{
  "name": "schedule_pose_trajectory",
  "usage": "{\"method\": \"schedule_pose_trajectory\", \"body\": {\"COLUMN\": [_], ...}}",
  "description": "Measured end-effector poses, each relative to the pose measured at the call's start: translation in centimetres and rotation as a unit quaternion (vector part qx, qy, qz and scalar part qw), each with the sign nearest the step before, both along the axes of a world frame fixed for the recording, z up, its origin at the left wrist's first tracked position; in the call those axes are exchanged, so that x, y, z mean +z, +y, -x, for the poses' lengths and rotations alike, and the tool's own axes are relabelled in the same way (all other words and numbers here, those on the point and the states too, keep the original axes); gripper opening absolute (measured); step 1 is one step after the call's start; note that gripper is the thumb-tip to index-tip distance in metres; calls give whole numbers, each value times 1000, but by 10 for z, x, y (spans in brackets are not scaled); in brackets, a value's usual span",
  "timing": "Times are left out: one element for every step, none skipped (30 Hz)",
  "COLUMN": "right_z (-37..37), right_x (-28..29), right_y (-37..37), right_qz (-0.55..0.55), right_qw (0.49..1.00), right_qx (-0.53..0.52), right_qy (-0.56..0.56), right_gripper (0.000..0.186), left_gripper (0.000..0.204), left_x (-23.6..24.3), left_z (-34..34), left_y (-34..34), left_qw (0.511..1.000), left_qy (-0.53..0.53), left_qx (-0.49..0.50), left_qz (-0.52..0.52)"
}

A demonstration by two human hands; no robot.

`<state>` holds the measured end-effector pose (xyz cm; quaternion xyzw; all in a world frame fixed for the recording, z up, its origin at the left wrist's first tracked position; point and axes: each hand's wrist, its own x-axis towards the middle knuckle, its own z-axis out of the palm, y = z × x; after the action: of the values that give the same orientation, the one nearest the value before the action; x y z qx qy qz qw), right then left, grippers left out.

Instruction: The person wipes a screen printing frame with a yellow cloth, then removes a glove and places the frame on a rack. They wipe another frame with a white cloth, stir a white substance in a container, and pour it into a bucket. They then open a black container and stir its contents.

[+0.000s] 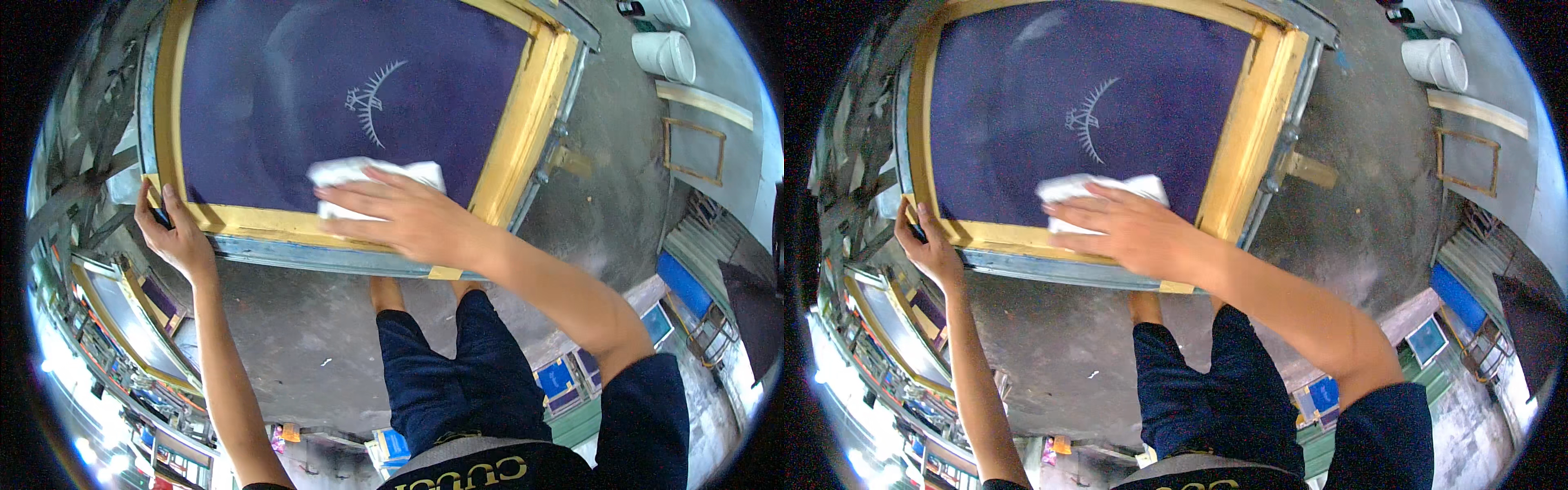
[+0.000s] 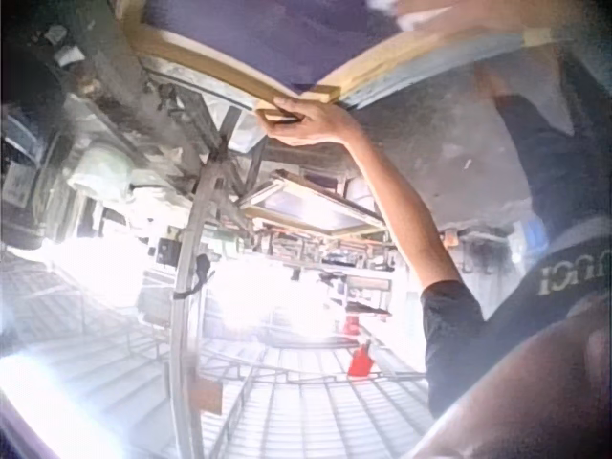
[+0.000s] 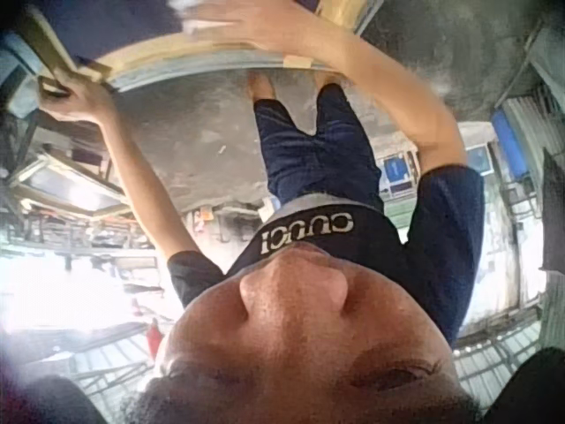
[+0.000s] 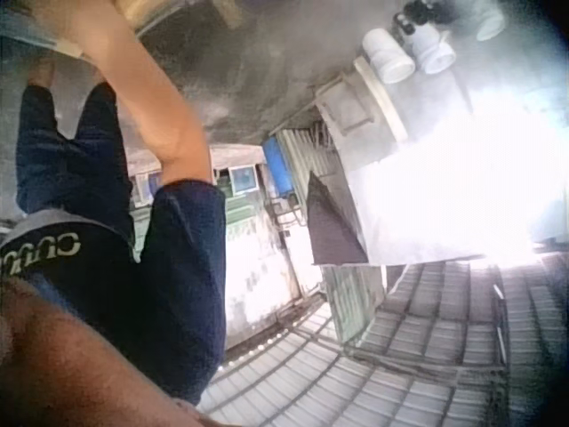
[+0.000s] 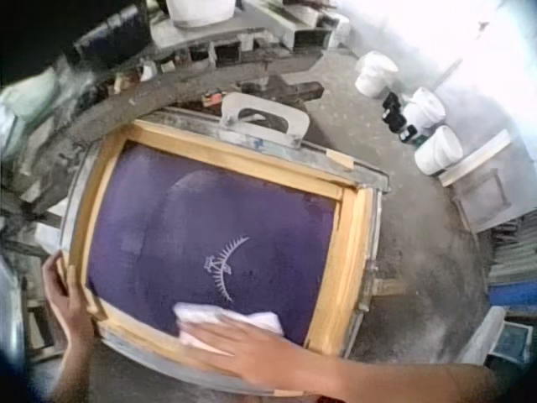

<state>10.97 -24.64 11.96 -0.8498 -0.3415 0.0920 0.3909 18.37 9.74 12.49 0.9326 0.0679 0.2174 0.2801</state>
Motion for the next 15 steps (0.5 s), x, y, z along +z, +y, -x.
{"method": "schedule_pose_trajectory", "body": {"right_z": [10, 19, 27, 27, 30, 42, 58, 70, 81, 83, 85, 94, 104, 96, 124], "right_x": [3, 17, 35, 63, 82, 86, 91, 93, 93, 90, 70, 38, 16, -1, -41], "right_y": [-21, -39, -55, -71, -91, -121, -141, -169, -199, -228, -250, -262, -266, -240, -241], "right_qz": [-33, -52, -72, -99, -130, -162, -305, -341, -383, -432, -439, -443, -465, -485, -558], "right_qw": [997, 992, 984, 963, 934, 948, 866, 794, 705, 648, 573, 488, 480, 464, 455], "right_qx": [14, -24, -60, -115, -162, -191, -320, -439, -546, -580, -653, -721, -679, -657, -584], "right_qy": [73, 111, 148, 223, 292, 194, 236, 246, 239, 240, 230, 214, 305, 343, 375], "right_gripper": [49, 47, 46, 43, 41, 43, 41, 43, 45, 46, 50, 55, 50, 46, 47], "left_gripper": [41, 41, 40, 40, 40, 40, 40, 40, 40, 41, 41, 41, 41, 40, 40], "left_x": [0, -1, 0, 0, 3, 3, 1, 1, 4, 3, 0, -2, -1, -4, -7], "left_z": [1, 0, 0, -1, -1, 0, -3, 3, 7, 4, 6, 5, 2, 1, 1], "left_y": [0, 0, -1, -1, -1, -4, -1, 3, 6, 6, 9, 9, 6, 2, 1], "left_qw": [1000, 1000, 1000, 1000, 1000, 1000, 1000, 1000, 1000, 1000, 1000, 1000, 1000, 1000, 999], "left_qy": [-2, -5, 3, 6, 3, 1, 7, 16, 22, 23, 20, 24, 25, 25, 31], "left_qx": [-1, -1, 6, 0, -2, -2, -5, 8, 15, 12, 13, 15, 14, 14, 18], "left_qz": [3, 6, -10, 3, 11, 24, 19, 14, 7, 6, 8, 8, 7, 11, 24]}}
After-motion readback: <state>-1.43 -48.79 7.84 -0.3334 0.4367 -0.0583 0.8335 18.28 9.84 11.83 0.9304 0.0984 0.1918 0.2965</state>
